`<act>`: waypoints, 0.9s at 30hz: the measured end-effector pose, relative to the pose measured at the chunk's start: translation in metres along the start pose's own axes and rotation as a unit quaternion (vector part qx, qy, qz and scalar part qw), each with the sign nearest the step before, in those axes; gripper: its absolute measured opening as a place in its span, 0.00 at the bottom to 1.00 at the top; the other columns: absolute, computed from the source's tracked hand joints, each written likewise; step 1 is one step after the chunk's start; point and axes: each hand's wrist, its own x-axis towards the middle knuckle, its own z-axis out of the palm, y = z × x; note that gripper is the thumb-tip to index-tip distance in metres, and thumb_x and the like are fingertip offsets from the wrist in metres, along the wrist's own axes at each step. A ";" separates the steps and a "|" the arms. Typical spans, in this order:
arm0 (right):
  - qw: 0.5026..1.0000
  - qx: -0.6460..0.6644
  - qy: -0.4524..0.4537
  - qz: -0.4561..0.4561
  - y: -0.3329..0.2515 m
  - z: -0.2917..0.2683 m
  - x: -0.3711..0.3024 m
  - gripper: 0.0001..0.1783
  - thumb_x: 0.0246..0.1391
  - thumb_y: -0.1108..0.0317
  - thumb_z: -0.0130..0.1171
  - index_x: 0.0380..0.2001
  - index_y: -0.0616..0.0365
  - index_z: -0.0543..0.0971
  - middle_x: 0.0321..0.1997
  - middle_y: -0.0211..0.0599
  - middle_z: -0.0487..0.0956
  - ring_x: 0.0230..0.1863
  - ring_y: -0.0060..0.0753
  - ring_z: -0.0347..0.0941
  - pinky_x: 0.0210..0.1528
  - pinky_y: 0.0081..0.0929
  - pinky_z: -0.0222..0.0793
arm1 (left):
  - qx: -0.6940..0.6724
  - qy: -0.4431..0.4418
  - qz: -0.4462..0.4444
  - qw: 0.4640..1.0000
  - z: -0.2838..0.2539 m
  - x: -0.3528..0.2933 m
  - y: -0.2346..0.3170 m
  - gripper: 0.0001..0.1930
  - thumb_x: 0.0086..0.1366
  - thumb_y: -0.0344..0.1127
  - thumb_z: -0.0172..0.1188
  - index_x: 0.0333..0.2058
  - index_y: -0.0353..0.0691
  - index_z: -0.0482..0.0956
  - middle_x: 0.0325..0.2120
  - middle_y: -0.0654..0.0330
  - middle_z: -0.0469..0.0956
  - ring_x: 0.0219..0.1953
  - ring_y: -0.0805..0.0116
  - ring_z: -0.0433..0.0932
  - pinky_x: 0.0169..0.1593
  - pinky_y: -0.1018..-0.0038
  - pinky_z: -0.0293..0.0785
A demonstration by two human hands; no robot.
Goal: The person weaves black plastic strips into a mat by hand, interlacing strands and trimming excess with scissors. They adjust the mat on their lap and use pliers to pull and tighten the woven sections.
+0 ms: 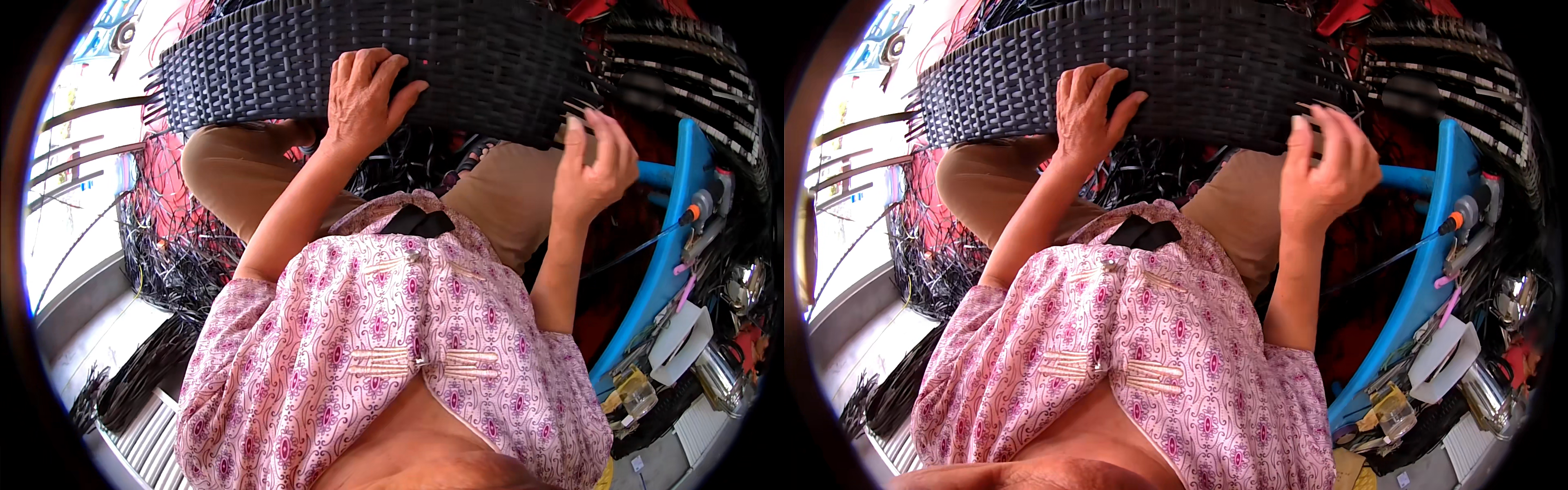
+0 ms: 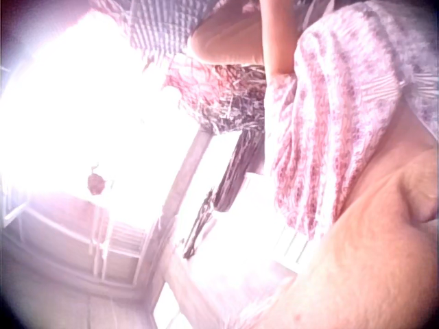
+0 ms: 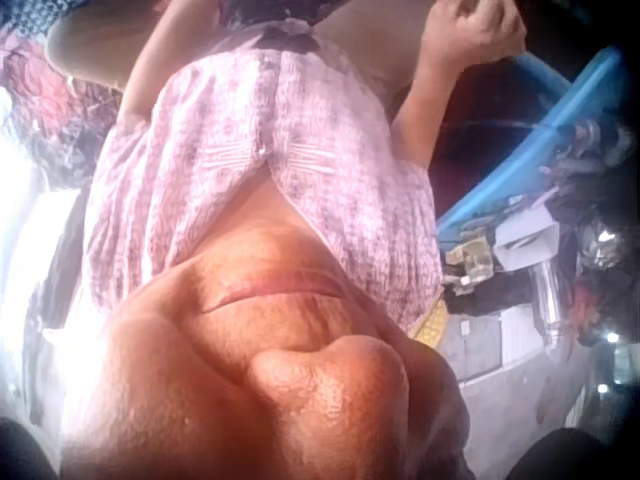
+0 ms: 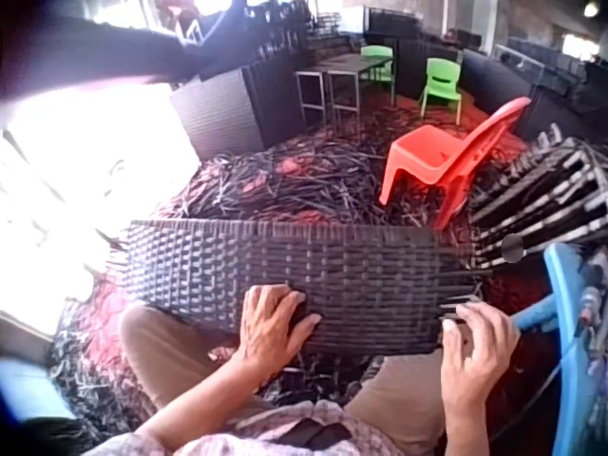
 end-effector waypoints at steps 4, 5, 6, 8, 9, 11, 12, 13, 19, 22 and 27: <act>0.993 0.039 -0.087 -0.064 -0.033 0.018 -0.001 0.16 0.55 0.57 0.69 0.45 0.49 0.83 0.50 0.28 0.79 0.55 0.36 0.73 0.58 0.38 0.64 | 0.003 -0.001 0.004 1.000 -0.002 0.000 0.001 0.19 0.57 0.41 0.72 0.45 0.40 0.81 0.43 0.57 0.75 0.46 0.53 0.72 0.51 0.61 0.69; 0.992 0.039 -0.100 -0.065 -0.036 0.026 -0.004 0.18 0.56 0.56 0.68 0.47 0.49 0.82 0.51 0.29 0.78 0.55 0.36 0.72 0.58 0.39 0.63 | 0.002 0.001 0.005 1.000 -0.001 0.000 0.000 0.19 0.58 0.41 0.72 0.45 0.40 0.81 0.43 0.57 0.75 0.46 0.54 0.72 0.51 0.61 0.69; 0.993 0.020 -0.098 -0.061 -0.038 0.029 -0.003 0.19 0.56 0.54 0.67 0.47 0.49 0.82 0.51 0.30 0.77 0.55 0.37 0.71 0.58 0.38 0.63 | 0.000 0.002 0.005 1.000 0.000 0.000 0.000 0.19 0.58 0.41 0.72 0.45 0.40 0.81 0.43 0.57 0.75 0.46 0.54 0.72 0.51 0.61 0.69; 0.993 -0.001 -0.097 -0.065 -0.038 0.031 -0.004 0.18 0.57 0.53 0.66 0.47 0.49 0.82 0.50 0.29 0.77 0.53 0.37 0.71 0.57 0.38 0.63 | 0.002 0.003 0.003 1.000 0.001 -0.002 0.000 0.19 0.58 0.41 0.72 0.45 0.40 0.81 0.43 0.57 0.75 0.46 0.54 0.72 0.51 0.62 0.69; 0.993 -0.011 -0.097 -0.066 -0.039 0.032 -0.004 0.18 0.57 0.53 0.66 0.46 0.49 0.82 0.49 0.29 0.77 0.52 0.37 0.71 0.57 0.38 0.63 | 0.005 0.003 0.003 1.000 0.001 -0.002 0.000 0.19 0.58 0.41 0.72 0.45 0.40 0.81 0.43 0.57 0.75 0.46 0.54 0.72 0.51 0.62 0.69; 0.991 -0.013 -0.113 -0.073 -0.037 0.031 -0.001 0.18 0.58 0.52 0.65 0.47 0.49 0.81 0.49 0.28 0.76 0.52 0.37 0.71 0.56 0.38 0.63 | 0.006 0.005 0.004 1.000 0.002 -0.002 0.001 0.19 0.58 0.41 0.72 0.45 0.40 0.80 0.43 0.57 0.75 0.46 0.54 0.72 0.51 0.61 0.69; 0.990 -0.015 -0.122 -0.076 -0.036 0.031 0.000 0.19 0.58 0.52 0.65 0.47 0.49 0.81 0.49 0.28 0.76 0.51 0.37 0.71 0.56 0.39 0.63 | 0.006 0.006 0.004 1.000 0.001 -0.001 0.002 0.19 0.58 0.41 0.72 0.45 0.40 0.80 0.43 0.57 0.75 0.46 0.54 0.72 0.51 0.61 0.69; 0.989 -0.016 -0.125 -0.071 -0.035 0.031 0.000 0.19 0.58 0.52 0.65 0.47 0.49 0.81 0.49 0.28 0.76 0.51 0.36 0.70 0.56 0.39 0.62 | 0.005 0.007 0.004 1.000 0.000 -0.001 0.002 0.19 0.58 0.41 0.72 0.45 0.40 0.80 0.43 0.57 0.75 0.46 0.54 0.72 0.51 0.61 0.69; 0.995 -0.011 -0.074 -0.059 -0.034 0.038 -0.011 0.18 0.58 0.52 0.64 0.47 0.48 0.80 0.47 0.26 0.76 0.52 0.35 0.69 0.55 0.40 0.62 | 0.007 0.002 0.002 1.000 -0.001 0.001 0.004 0.18 0.58 0.41 0.71 0.45 0.40 0.80 0.43 0.56 0.75 0.45 0.53 0.72 0.50 0.60 0.69; 0.994 -0.024 -0.070 -0.083 -0.034 0.037 -0.004 0.17 0.57 0.53 0.64 0.45 0.47 0.80 0.47 0.25 0.76 0.51 0.35 0.69 0.53 0.40 0.62 | 0.002 0.013 0.016 1.000 0.000 0.003 0.002 0.18 0.58 0.41 0.71 0.45 0.40 0.80 0.43 0.55 0.75 0.45 0.52 0.72 0.51 0.60 0.69; 0.985 -0.052 -0.142 -0.083 -0.037 0.031 0.005 0.15 0.55 0.55 0.65 0.44 0.47 0.80 0.46 0.25 0.76 0.48 0.35 0.69 0.50 0.39 0.62 | 0.010 0.008 0.014 1.000 -0.001 0.001 0.001 0.18 0.58 0.40 0.71 0.45 0.39 0.80 0.44 0.54 0.75 0.46 0.52 0.72 0.51 0.60 0.69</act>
